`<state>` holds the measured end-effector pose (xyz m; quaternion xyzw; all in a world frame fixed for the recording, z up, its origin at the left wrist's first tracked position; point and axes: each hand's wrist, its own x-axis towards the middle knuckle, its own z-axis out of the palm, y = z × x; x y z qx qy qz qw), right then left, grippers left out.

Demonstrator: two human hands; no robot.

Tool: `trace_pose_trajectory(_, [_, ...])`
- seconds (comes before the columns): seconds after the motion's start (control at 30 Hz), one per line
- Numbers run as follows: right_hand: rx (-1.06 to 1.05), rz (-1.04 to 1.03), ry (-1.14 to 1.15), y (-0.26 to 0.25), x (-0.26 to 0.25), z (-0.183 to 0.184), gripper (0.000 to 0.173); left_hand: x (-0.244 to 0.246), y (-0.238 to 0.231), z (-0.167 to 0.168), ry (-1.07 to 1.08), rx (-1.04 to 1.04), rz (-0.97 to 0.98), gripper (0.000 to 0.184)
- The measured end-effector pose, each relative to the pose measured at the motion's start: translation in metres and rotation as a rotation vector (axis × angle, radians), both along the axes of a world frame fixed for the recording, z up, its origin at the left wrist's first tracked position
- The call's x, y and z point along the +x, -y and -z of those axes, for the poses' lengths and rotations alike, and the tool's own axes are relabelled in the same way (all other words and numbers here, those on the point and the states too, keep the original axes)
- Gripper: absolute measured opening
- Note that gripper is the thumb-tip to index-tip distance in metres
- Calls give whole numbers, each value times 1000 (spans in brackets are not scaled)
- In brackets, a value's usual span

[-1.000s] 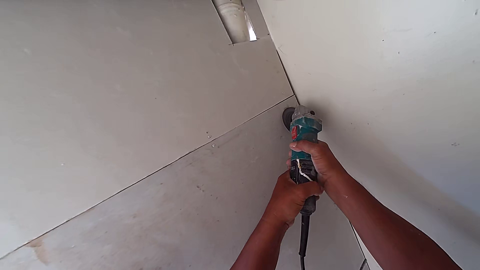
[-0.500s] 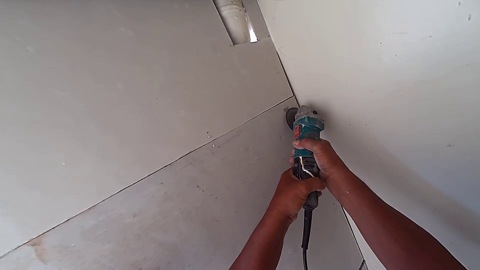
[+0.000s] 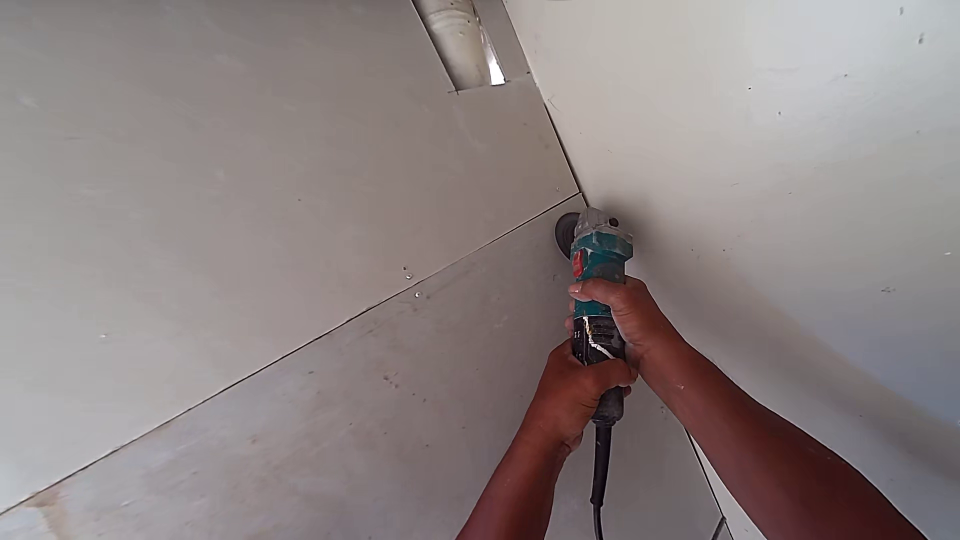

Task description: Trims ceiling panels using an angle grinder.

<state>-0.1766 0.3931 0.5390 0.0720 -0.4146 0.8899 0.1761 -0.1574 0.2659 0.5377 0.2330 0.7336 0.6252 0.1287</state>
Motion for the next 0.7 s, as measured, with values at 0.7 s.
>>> trace_pose_trajectory(0.7, [-2,14,-55,1,-8,-24,39,-8,2,-31,-58,-58,5,33])
